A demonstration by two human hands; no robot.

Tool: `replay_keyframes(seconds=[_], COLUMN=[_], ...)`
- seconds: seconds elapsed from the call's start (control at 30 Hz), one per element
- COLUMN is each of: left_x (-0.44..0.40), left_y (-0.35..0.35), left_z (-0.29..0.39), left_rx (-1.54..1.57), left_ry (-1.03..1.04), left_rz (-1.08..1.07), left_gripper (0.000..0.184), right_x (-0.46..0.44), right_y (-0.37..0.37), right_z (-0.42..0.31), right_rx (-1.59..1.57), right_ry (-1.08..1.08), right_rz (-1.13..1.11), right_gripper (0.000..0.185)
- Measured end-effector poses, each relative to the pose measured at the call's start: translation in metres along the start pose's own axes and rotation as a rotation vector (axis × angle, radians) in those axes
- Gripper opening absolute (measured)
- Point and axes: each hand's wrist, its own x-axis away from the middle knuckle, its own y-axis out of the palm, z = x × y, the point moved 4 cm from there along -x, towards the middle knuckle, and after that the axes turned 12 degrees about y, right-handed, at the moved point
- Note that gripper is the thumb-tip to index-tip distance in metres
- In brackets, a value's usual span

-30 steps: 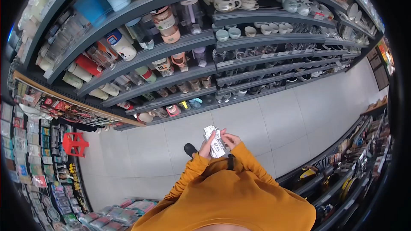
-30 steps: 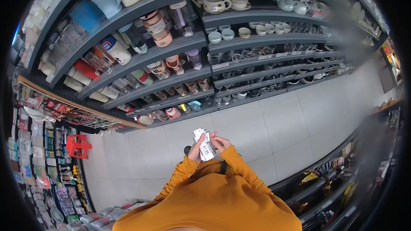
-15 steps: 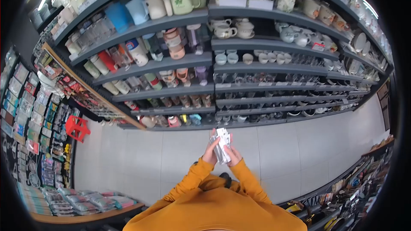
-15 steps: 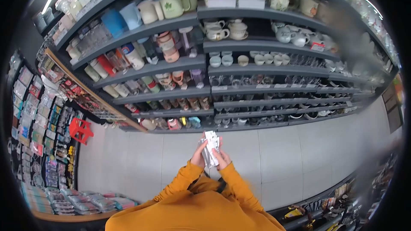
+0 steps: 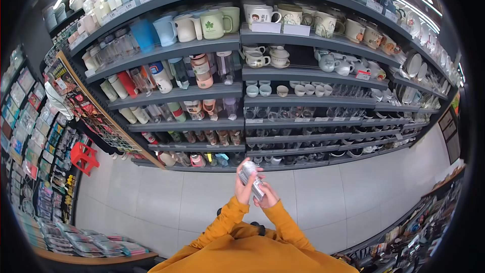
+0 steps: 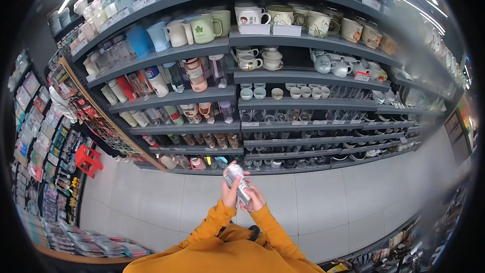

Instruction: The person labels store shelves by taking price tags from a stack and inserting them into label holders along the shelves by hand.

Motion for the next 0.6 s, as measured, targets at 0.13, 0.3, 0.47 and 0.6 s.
replay_keyframes(seconds=[0.13,0.3,0.47,0.6], left_x=[0.005,-0.003,0.006,0.006], left_y=[0.006,0.000,-0.001,0.036], left_z=[0.011,0.016,-0.019,0.012], left_rx=[-0.003,0.058,-0.127,0.080], left_ry=[0.053,0.090,0.148,0.050], left_rz=[0.048,0.249,0.291,0.178], left_gripper=[0.061,0.054,0.052,0.066], right_x=[0.001,0.018,0.055,0.089], right_y=[0.005,0.021,0.045,0.063], right_z=[-0.004,-0.007,-0.025,-0.044], right_rx=[-0.022,0.164,0.721,1.071], right_ry=[-0.008,-0.334,-0.730,-0.963], right_rz=[-0.064,0.207,0.412,0.600], right_gripper=[0.033,0.043,0.047,0.046])
